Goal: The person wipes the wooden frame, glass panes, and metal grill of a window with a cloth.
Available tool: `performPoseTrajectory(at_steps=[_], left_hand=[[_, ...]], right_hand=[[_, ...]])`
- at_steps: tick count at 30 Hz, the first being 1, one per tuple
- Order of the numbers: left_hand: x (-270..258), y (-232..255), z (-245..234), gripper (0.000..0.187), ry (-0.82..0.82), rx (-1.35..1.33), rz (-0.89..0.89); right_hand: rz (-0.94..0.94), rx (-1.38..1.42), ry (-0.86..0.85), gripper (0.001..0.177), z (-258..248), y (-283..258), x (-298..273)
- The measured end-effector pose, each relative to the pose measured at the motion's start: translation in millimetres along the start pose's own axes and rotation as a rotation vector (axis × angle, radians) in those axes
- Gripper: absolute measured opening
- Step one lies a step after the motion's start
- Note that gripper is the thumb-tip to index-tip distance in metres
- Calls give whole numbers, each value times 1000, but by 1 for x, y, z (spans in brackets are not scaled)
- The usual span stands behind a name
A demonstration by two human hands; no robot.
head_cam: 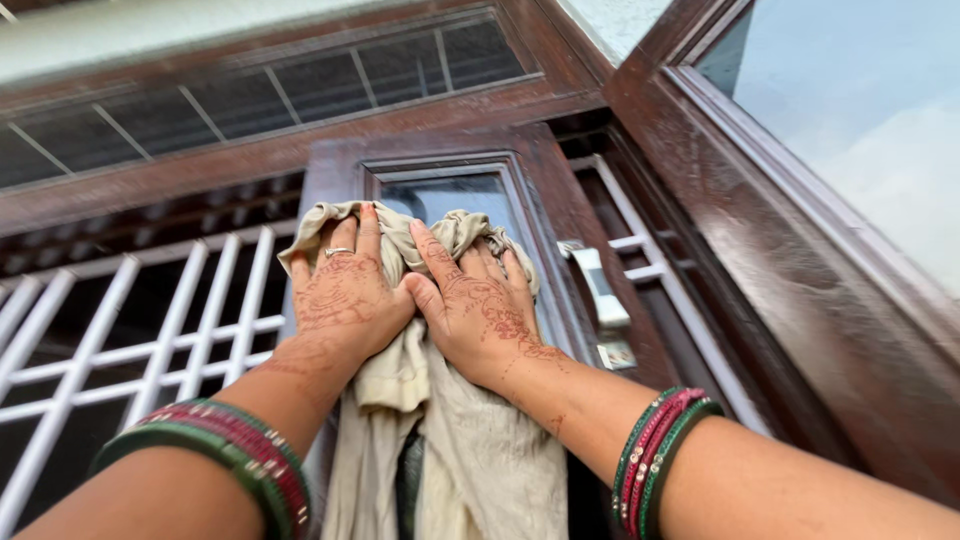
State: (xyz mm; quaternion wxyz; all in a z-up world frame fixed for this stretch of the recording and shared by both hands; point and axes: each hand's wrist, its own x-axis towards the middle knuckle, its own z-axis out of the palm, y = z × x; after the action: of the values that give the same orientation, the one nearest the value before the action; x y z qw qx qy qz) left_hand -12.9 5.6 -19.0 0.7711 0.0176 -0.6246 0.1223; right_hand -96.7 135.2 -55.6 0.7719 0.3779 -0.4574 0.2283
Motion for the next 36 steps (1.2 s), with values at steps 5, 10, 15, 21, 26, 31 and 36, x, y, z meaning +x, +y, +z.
performPoseTrajectory(at_steps=[5,10,15,21,26,31,36], left_hand=[[-25,28,4,102,-15,-41,6],[-47,53,15,101,-18,-96,-13],[-85,73,17,98,70,-223,34],[-135,82,-6,93,-16,-163,34],[-151,54,-14,85,221,78,98],[-161,17,-31,73,240,-31,11],[-160,-13,-41,78,104,-320,-264]], right_hand=[[-89,-185,-114,74,-42,19,-16],[-147,-265,-121,67,-61,22,-36],[-214,-255,21,63,-72,18,-81],[-161,-282,7,66,-85,-8,-126],[-308,-134,-108,77,-88,-13,-130],[-450,107,-150,88,-61,-33,-124],[-520,165,-95,80,-36,-57,-113]])
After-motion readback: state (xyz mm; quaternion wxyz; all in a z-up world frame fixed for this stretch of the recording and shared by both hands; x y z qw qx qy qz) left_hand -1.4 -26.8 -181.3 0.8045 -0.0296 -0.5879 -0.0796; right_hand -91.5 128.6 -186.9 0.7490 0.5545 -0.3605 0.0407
